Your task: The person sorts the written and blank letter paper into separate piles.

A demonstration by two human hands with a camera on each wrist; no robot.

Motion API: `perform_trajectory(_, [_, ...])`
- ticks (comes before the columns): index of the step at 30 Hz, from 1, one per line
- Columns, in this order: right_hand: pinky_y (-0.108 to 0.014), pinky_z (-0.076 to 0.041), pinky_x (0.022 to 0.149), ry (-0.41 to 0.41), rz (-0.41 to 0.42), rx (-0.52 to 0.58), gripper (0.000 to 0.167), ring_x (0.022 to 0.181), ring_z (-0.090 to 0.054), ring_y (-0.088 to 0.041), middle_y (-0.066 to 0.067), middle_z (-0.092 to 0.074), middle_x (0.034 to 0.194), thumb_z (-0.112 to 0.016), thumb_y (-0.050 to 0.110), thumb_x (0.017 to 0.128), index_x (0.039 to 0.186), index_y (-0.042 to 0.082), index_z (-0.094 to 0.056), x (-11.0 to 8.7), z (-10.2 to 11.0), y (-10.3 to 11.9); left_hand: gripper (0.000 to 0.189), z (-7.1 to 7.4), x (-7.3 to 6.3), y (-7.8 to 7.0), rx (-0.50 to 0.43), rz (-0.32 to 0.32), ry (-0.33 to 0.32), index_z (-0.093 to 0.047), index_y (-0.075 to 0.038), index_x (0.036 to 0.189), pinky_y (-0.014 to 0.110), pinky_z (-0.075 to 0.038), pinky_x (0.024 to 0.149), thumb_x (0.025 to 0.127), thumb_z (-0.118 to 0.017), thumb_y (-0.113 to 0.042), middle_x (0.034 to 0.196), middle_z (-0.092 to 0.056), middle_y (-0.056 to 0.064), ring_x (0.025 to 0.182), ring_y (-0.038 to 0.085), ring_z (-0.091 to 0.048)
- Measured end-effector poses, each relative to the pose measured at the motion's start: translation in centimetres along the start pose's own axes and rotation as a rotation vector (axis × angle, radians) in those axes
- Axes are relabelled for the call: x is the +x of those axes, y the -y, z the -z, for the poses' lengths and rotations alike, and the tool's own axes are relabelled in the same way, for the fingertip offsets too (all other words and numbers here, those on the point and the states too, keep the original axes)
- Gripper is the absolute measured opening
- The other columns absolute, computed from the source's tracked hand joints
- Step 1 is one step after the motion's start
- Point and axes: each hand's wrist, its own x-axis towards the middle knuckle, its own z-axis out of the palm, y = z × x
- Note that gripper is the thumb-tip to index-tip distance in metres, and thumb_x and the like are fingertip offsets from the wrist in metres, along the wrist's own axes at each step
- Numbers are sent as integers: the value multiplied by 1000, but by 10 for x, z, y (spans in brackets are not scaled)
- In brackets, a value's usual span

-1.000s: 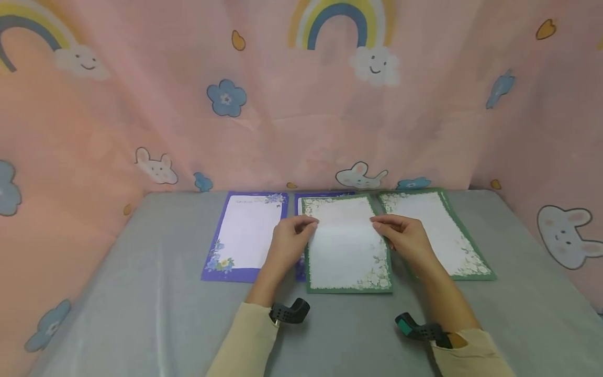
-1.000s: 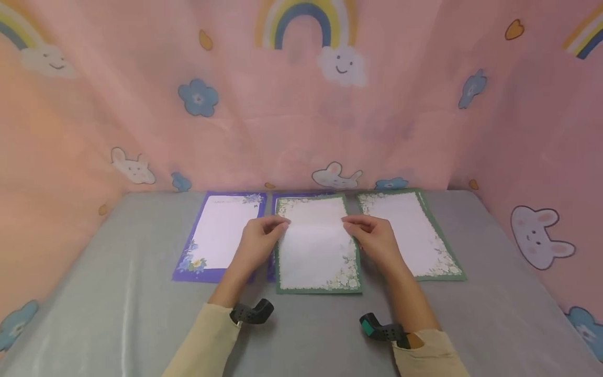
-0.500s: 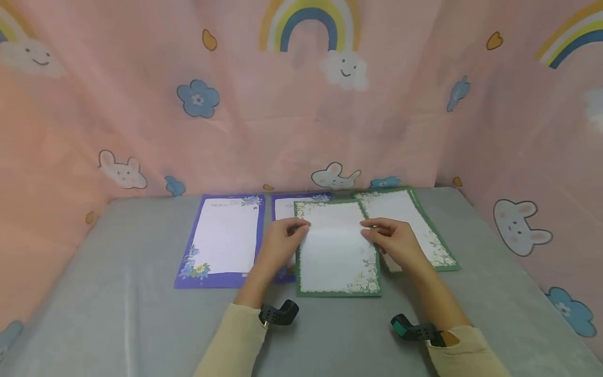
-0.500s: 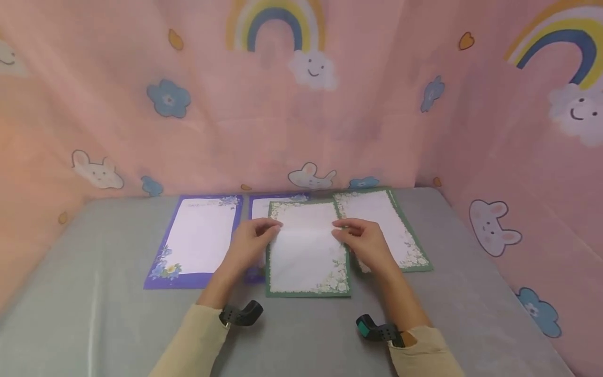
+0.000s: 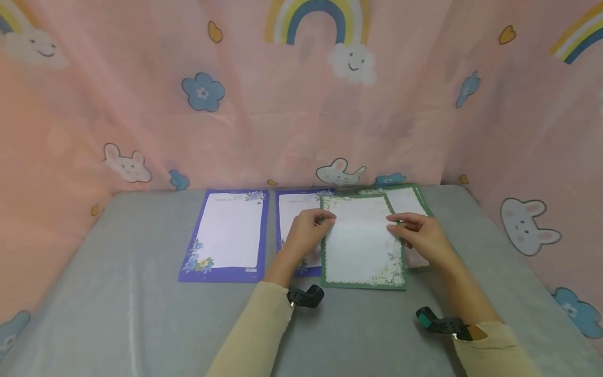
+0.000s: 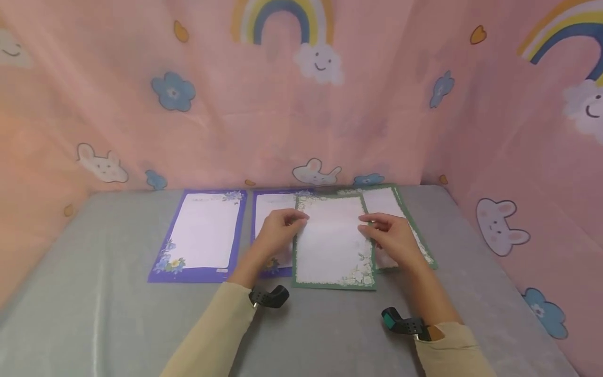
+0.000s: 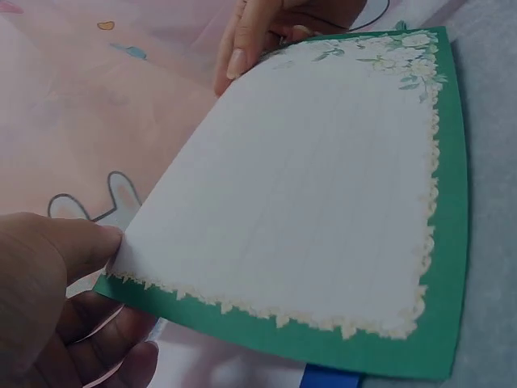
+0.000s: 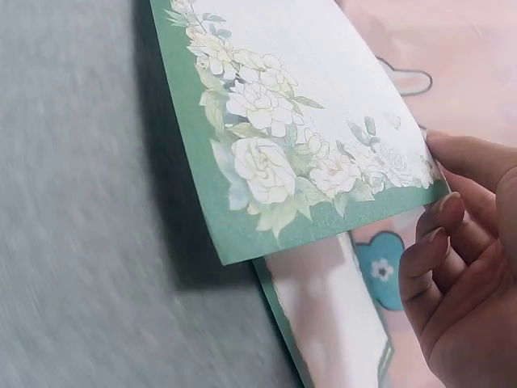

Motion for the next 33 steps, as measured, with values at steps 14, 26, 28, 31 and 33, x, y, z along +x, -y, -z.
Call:
perform_trajectory(14, [-31,-47,59,-19,-6,-100,45,67,-55,-13,13,-64,79,-61,34,101,132,1,-64,4,31,-12,25,-22,23,-12,32,59,139,-72,-15,121,23,-41,58,98,-66,-22,77,-57,0,63,11,-50])
perform_trajectory(26, [-31,-48,59,17,-68,-186,47,69,-55,-18,6,-61,84,-59,35,103,135,1,-61,9,62,-29,42,-57,36,-38,286,50,216,-60,-20,139,42,-44,113,99,-63,-29,146,-60,2,137,24,-55])
perform_trajectory(28, [-31,-50,61,22,-76,-209,48,71,-56,-18,5,-64,89,-59,36,102,135,1,-61,11,64,-29,45,-63,37,-39,335,60,230,-58,-20,142,41,-43,114,98,-63,-29,148,-58,0,139,22,-53])
perform_trajectory(31, [-30,-52,64,22,-84,-241,47,73,-57,-16,2,-65,96,-59,35,102,134,0,-62,15,67,-32,48,-70,38,-41,364,69,240,-56,-20,145,39,-42,116,98,-62,-29,151,-56,-1,141,21,-50])
perform_trajectory(33, [-29,-52,65,24,-92,-249,48,73,-57,-15,0,-66,99,-59,35,102,134,-1,-62,18,69,-34,46,-73,39,-43,371,67,242,-54,-21,147,38,-42,115,101,-57,-26,152,-54,-2,143,20,-49])
